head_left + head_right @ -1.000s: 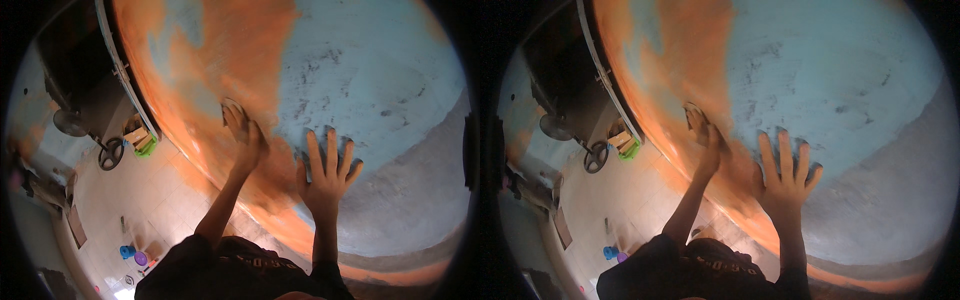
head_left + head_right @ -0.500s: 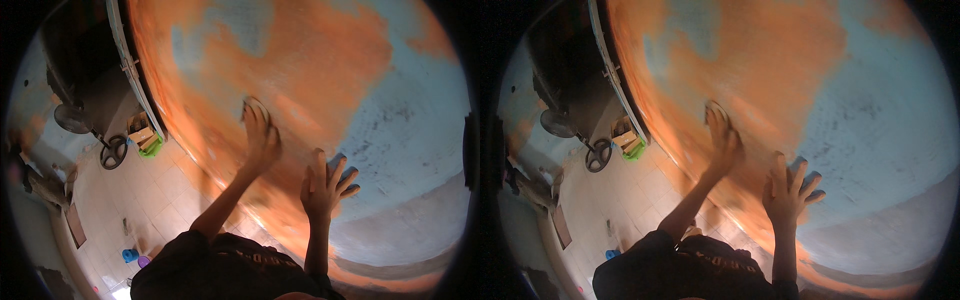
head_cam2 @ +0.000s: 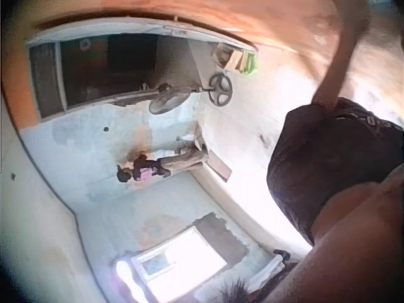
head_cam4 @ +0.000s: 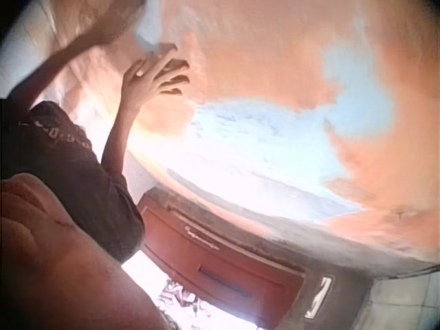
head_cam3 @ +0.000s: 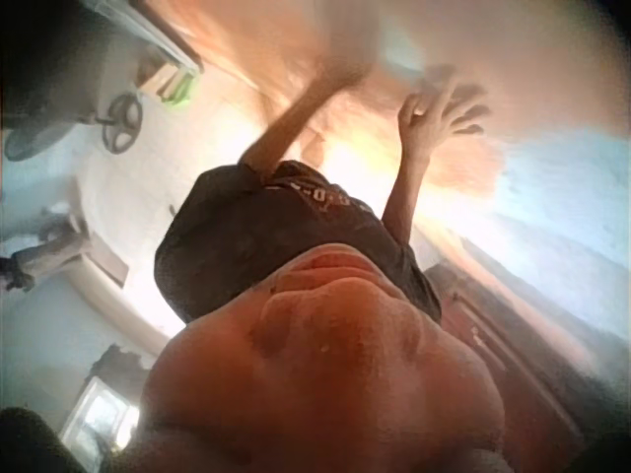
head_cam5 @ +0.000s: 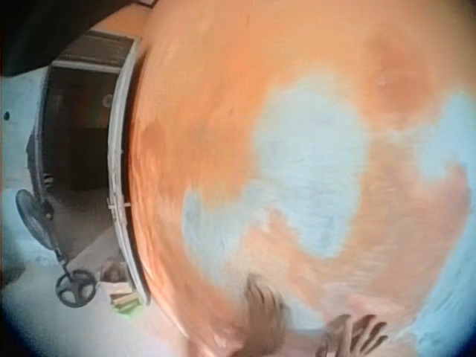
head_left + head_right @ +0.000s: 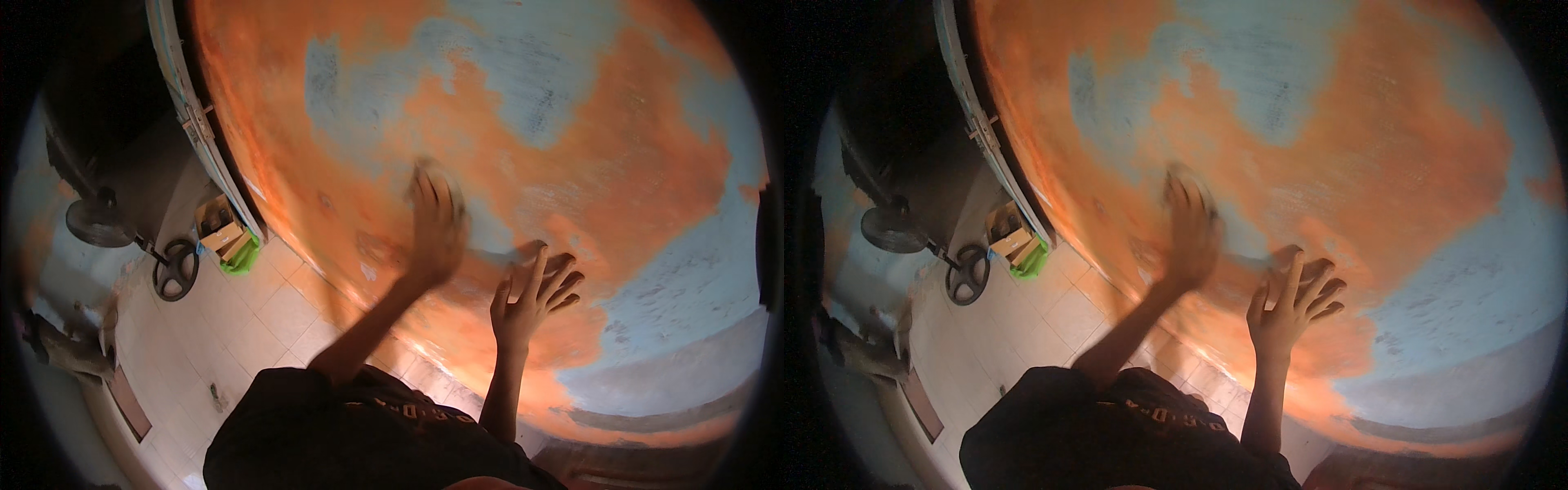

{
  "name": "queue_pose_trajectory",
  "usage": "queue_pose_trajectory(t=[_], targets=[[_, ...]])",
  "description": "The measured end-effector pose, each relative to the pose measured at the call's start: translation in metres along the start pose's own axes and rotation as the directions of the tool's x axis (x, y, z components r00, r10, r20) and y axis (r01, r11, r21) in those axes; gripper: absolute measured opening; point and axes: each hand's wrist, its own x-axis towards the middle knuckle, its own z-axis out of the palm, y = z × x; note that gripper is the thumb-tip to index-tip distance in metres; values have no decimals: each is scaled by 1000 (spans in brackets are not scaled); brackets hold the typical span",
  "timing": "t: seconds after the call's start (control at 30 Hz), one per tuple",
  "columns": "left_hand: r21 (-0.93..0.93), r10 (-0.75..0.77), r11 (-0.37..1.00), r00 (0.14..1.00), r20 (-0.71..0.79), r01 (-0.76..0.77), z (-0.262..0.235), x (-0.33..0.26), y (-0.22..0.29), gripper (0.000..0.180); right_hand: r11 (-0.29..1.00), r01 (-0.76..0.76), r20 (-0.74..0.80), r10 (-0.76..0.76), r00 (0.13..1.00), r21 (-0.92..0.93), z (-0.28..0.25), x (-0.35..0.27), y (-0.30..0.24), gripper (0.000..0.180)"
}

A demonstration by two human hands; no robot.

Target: The person sands a wall with a textured surface by hand using a piece of sandpaper.

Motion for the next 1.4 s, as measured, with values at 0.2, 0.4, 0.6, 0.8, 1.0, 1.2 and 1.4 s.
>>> queue_pose_trajectory(t=[0.2, 0.4, 0.6, 0.8, 1.0, 1.2, 1.4], targets=[[-505, -182, 843, 982, 52, 183, -16, -3, 14, 57, 999, -40, 65, 39, 997, 22, -1, 1, -17, 66], [-658, -348, 734, 926, -148, 171, -31, 60, -34, 59, 999, -39, 45, 38, 998, 23, -4, 5, -27, 65], [-441, -197, 854, 957, 215, 275, -14, -31, 15, 63, 1000, -22, 42, 22, 999, -4, 6, 13, -48, 64], [-465, -246, 864, 968, -56, 193, -50, 64, -60, 61, 996, 10, 52, -6, 999, -89, 20, 5, -37, 65], [-503, -230, 837, 973, 31, 214, -1, -44, 5, 61, 997, 52, 58, -48, 997, -59, 34, -7, -31, 66], [-273, -278, 915, 955, 107, 297, -10, 19, -46, 66, 995, 35, 76, -28, 997, -96, 49, -16, -20, 62], [-489, -348, 795, 930, 116, 359, 7, -41, -8, 75, 995, 42, 39, -39, 998, -90, 60, -16, -22, 64]])
